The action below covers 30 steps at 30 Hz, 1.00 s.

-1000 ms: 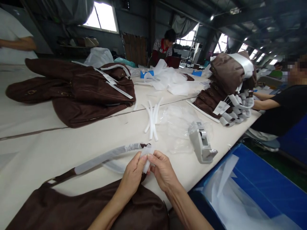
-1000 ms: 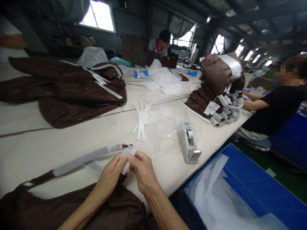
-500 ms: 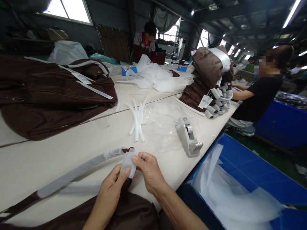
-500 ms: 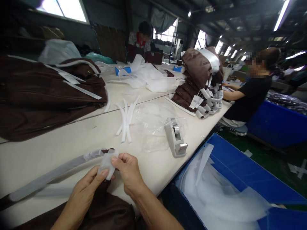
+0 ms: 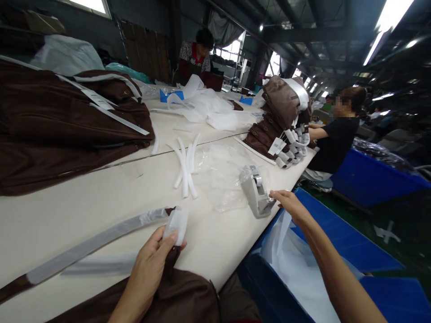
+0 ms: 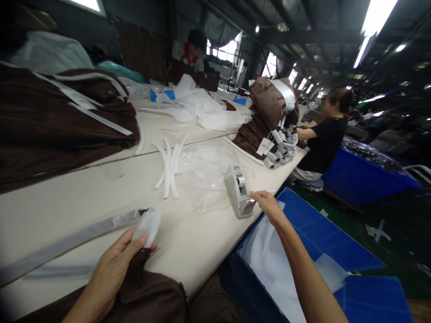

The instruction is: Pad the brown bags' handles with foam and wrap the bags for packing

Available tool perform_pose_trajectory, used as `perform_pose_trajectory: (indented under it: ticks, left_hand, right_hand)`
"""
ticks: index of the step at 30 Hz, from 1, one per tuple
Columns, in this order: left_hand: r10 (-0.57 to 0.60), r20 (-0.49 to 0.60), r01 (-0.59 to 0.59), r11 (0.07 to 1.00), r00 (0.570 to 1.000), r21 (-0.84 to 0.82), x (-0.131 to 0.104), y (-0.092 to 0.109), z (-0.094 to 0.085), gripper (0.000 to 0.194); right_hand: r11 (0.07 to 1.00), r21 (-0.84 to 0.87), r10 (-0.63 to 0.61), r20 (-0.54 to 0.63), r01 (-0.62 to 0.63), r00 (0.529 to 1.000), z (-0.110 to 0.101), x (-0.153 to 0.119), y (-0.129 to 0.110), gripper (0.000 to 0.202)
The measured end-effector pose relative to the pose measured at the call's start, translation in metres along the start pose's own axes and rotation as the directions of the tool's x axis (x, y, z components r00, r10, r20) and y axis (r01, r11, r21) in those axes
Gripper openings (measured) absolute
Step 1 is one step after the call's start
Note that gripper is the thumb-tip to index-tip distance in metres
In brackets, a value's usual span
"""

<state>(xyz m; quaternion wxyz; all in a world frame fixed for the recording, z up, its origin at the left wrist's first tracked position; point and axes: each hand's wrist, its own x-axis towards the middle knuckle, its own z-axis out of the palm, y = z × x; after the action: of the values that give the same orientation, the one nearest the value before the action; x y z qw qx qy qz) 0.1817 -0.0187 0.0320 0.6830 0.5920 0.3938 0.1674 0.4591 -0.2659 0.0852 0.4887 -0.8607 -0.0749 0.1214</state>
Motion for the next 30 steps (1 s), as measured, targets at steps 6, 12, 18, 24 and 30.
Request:
perform_pose_trajectory:
  ticks: [6, 12, 18, 24, 30]
  left_hand:
    - [-0.009, 0.013, 0.009, 1.000, 1.000, -0.006, 0.001, -0.003, -0.002, 0.052]
    - [0.005, 0.000, -0.005, 1.000, 1.000, -0.020, 0.002, -0.005, -0.002, 0.047]
    - [-0.022, 0.032, 0.023, 0.999, 0.999, -0.033, 0.018, -0.021, -0.009, 0.054]
    - [-0.019, 0.006, 0.019, 1.000, 1.000, 0.001, 0.013, -0.013, -0.007, 0.054]
    - [-0.006, 0.007, 0.006, 1.000, 1.000, 0.007, 0.009, -0.009, -0.006, 0.060]
  right_hand:
    - [0.997, 0.068, 0.034, 0.076, -0.040, 0.997, 0.015, -0.001, -0.008, 0.037]
    - [0.986, 0.165, 0.022, -0.034, -0.016, 0.999, 0.019, 0.000, -0.010, 0.031]
    - [0.960, 0.275, -0.014, -0.153, 0.056, 0.988, -0.002, -0.032, 0.003, 0.028]
    - [0.890, 0.433, 0.141, 0.045, -0.146, 0.989, 0.011, -0.061, 0.039, 0.038]
    - [0.924, 0.376, 0.092, -0.045, -0.069, 0.995, 0.027, -0.055, 0.064, 0.038]
